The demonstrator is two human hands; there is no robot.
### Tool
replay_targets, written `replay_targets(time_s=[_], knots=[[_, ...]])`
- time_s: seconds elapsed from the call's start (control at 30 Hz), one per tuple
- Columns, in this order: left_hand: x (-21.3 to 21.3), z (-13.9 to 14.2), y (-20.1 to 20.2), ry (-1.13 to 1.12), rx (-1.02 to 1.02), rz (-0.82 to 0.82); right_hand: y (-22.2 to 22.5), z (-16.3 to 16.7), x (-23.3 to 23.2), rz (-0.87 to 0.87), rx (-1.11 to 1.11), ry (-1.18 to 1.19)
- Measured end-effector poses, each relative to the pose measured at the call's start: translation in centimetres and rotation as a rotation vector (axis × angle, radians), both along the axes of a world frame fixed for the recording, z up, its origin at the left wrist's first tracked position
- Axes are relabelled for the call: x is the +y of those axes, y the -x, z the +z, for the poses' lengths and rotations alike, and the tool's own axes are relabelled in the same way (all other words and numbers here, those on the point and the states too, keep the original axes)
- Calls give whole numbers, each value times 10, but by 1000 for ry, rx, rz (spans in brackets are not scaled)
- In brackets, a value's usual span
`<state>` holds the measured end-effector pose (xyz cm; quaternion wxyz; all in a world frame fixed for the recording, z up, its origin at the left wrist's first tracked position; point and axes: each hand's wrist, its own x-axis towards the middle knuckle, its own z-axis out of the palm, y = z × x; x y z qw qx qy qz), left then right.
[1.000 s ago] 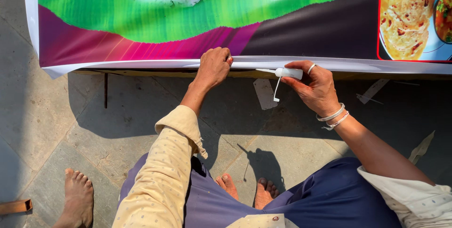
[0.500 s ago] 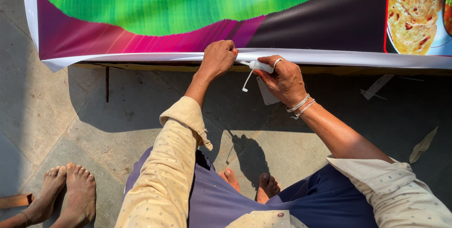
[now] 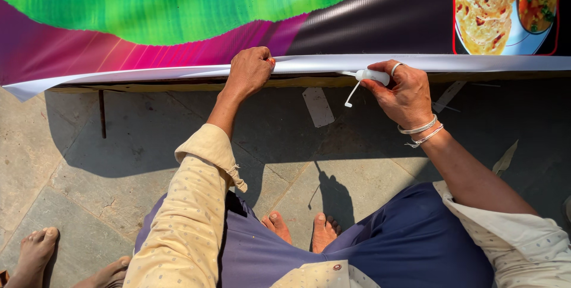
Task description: The person sits on the floor and attaches a large printed banner to a metal frame using a glue gun and zip ties. They apply glue along the edges, press the banner onto the frame, and secure it with zip ties.
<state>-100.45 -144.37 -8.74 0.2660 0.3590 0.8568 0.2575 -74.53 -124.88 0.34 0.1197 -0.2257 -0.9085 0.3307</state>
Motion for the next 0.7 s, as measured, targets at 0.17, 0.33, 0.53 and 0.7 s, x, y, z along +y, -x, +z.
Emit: replay_targets(time_s=[0.17,0.33,0.53,0.7], knots=[[-1,8,-1,4,-17,11,-32,5,23,-105,-35,-16],[-2,11,-3,-16,-7,-2,-64,7,46,-127,29,-13],[-4,9,-4,-22,25,-25,-103,9,74,-227,-17,-178],[-7,18,-8,2,80,-100,-132,6,93,-288,35,-205]])
